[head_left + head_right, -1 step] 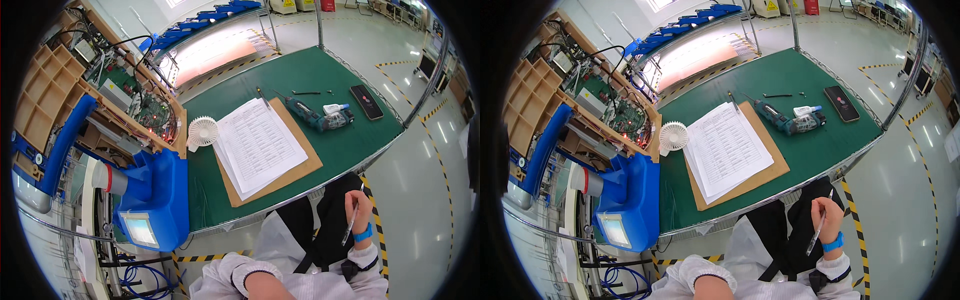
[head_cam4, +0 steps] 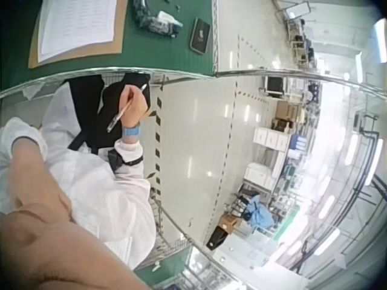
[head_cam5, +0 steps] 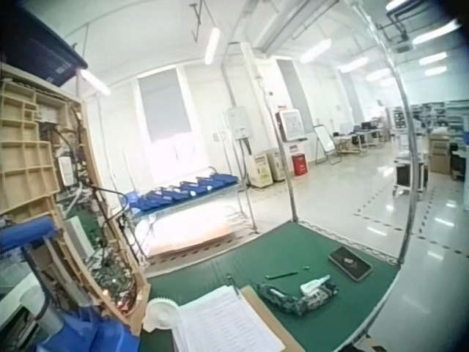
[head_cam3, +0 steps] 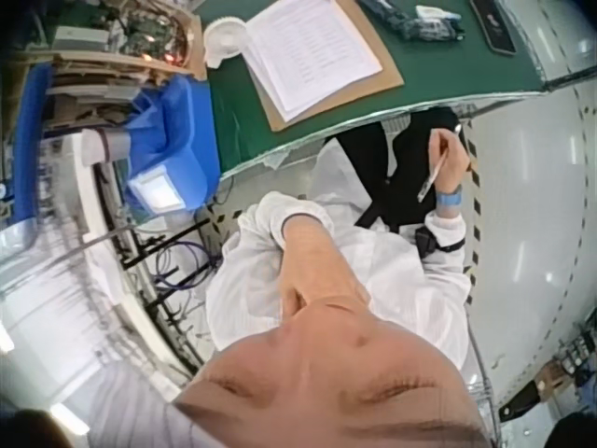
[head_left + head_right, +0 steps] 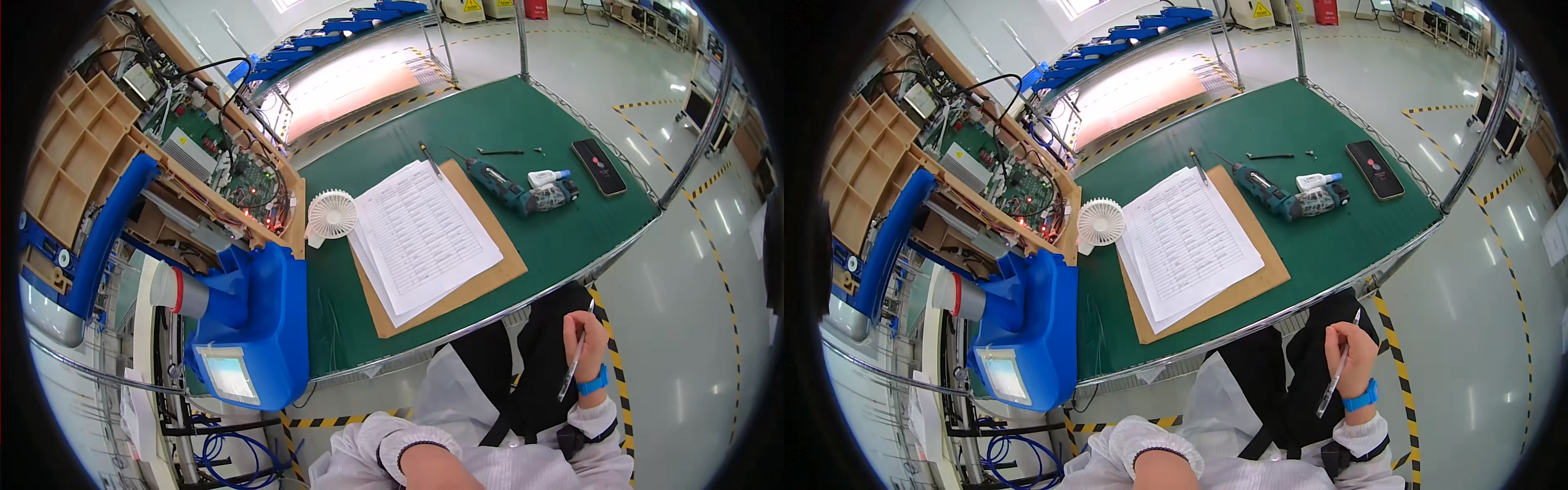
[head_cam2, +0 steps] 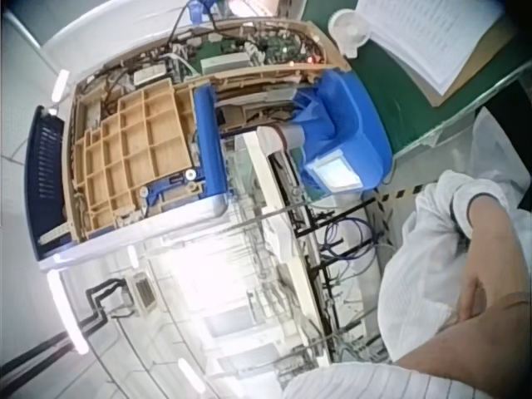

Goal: Interacting with a machine touch interface and recording information on a clipboard.

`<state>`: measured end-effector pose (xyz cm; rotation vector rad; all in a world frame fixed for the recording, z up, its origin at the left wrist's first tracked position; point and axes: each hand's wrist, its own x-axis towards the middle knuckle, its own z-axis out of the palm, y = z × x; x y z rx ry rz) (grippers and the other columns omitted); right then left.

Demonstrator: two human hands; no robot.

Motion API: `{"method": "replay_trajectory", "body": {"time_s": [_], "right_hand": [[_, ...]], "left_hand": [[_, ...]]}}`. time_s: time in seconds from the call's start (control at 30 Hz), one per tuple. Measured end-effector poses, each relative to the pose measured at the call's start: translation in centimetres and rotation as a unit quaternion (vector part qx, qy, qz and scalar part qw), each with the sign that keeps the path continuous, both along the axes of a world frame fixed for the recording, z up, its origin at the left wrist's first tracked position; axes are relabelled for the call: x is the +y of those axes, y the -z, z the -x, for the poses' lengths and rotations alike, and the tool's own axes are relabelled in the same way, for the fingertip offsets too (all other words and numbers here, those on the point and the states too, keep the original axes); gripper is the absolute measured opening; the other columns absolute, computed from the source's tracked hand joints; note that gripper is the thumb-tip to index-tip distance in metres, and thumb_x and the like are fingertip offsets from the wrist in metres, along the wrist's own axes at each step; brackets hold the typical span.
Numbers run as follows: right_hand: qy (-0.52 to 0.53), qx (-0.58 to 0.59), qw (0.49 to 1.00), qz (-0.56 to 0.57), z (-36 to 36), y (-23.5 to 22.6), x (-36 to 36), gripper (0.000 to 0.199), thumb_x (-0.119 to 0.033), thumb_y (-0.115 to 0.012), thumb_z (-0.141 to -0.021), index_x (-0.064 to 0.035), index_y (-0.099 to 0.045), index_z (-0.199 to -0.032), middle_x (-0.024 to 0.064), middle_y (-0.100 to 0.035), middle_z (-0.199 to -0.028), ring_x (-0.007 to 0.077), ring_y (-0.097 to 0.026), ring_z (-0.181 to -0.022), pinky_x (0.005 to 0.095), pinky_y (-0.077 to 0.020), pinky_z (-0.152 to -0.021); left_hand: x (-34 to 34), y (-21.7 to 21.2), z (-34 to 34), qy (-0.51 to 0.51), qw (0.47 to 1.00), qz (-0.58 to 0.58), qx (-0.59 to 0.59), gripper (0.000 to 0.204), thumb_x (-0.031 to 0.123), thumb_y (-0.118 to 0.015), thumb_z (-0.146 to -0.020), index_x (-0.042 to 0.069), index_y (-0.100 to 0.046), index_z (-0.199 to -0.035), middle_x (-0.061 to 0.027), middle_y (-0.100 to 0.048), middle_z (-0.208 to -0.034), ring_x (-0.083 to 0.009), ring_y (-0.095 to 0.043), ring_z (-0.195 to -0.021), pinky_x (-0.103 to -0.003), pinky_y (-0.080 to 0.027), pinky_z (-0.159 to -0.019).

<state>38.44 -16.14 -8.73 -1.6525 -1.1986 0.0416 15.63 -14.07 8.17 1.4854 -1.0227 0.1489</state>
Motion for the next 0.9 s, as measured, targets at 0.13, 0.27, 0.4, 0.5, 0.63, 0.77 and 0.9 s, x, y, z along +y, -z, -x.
{"method": "replay_trajectory", "body": {"time_s": [0.13,0.27,0.4,0.5,0.63,0.77,0.9], "right_hand": [[-0.001,0.012,1.000,-0.003,0.0,0.1,0.0,0.005,-0.002,-0.069,-0.086,-0.0007,-0.064,-0.087,0.0062,-0.058,-0.064,0.0131,-0.054,-0.052,0.0259,-0.0413,-0.050],[-0.004,0.007,1.000,-0.004,0.0,-0.1,0.0,0.005,-0.002,-0.069,-0.086,-0.0005,-0.064,-0.086,0.0063,-0.058,-0.065,0.0129,-0.054,-0.052,0.0257,-0.0413,-0.050],[0.000,0.002,1.000,-0.007,-0.1,0.0,-0.1,0.005,-0.002,-0.069,-0.087,-0.0006,-0.064,-0.086,0.0063,-0.058,-0.065,0.0127,-0.054,-0.053,0.0257,-0.0411,-0.050],[-0.008,-0.002,1.000,-0.011,-0.1,0.1,0.0,0.005,-0.003,-0.069,-0.087,-0.0006,-0.064,-0.086,0.0063,-0.058,-0.065,0.0124,-0.054,-0.053,0.0257,-0.0409,-0.050],[-0.002,0.012,1.000,0.008,-0.1,0.4,-0.3,0.005,-0.003,-0.068,-0.088,-0.0009,-0.064,-0.087,0.0056,-0.059,-0.067,0.0116,-0.052,-0.054,0.0255,-0.0409,-0.051],[0.003,0.009,1.000,0.006,-0.1,0.3,-0.3,0.005,-0.004,-0.068,-0.089,-0.0008,-0.064,-0.088,0.0054,-0.060,-0.068,0.0110,-0.052,-0.054,0.0251,-0.0409,-0.051],[-0.002,-0.001,1.000,-0.001,0.3,0.6,-0.1,0.004,-0.003,-0.067,-0.089,-0.0009,-0.064,-0.089,0.0049,-0.060,-0.069,0.0104,-0.052,-0.055,0.0246,-0.0408,-0.052]], "left_hand": [[-0.2,-0.2,-0.2,0.000,1.000,0.001,0.001,0.029,0.027,-0.054,-0.092,0.000,-0.056,-0.100,-0.0176,-0.059,-0.095,-0.0351,-0.060,-0.083,-0.044,-0.045,-0.069],[-0.5,-0.4,-0.5,0.003,1.000,-0.006,0.007,0.030,0.028,-0.054,-0.092,0.000,-0.056,-0.101,-0.0176,-0.059,-0.095,-0.0353,-0.060,-0.083,-0.045,-0.045,-0.069],[-1.2,-0.6,-0.8,-0.015,1.000,-0.014,0.022,0.032,0.028,-0.053,-0.091,-0.001,-0.055,-0.103,-0.0176,-0.058,-0.094,-0.0379,-0.059,-0.078,-0.044,-0.045,-0.066],[-0.9,-1.9,-0.8,-0.092,0.991,-0.085,0.053,0.027,0.024,-0.053,-0.091,-0.002,-0.055,-0.101,-0.0164,-0.058,-0.091,-0.0363,-0.059,-0.073,-0.043,-0.044,-0.062],[-2.3,-1.6,-1.5,-0.121,0.992,-0.033,0.013,0.024,0.021,-0.052,-0.093,-0.002,-0.054,-0.101,-0.0172,-0.059,-0.087,-0.0363,-0.059,-0.069,-0.043,-0.045,-0.060],[-5.0,-0.7,-2.9,0.015,0.996,-0.004,0.083,0.030,0.021,-0.050,-0.094,-0.001,-0.050,-0.114,-0.0204,-0.063,-0.088,-0.0391,-0.062,-0.074,-0.045,-0.047,-0.063],[-6.5,-0.2,-3.6,0.050,0.985,0.027,0.162,0.038,0.020,-0.048,-0.095,-0.001,-0.046,-0.127,-0.0235,-0.066,-0.090,-0.0418,-0.065,-0.080,-0.048,-0.050,-0.067]]}}
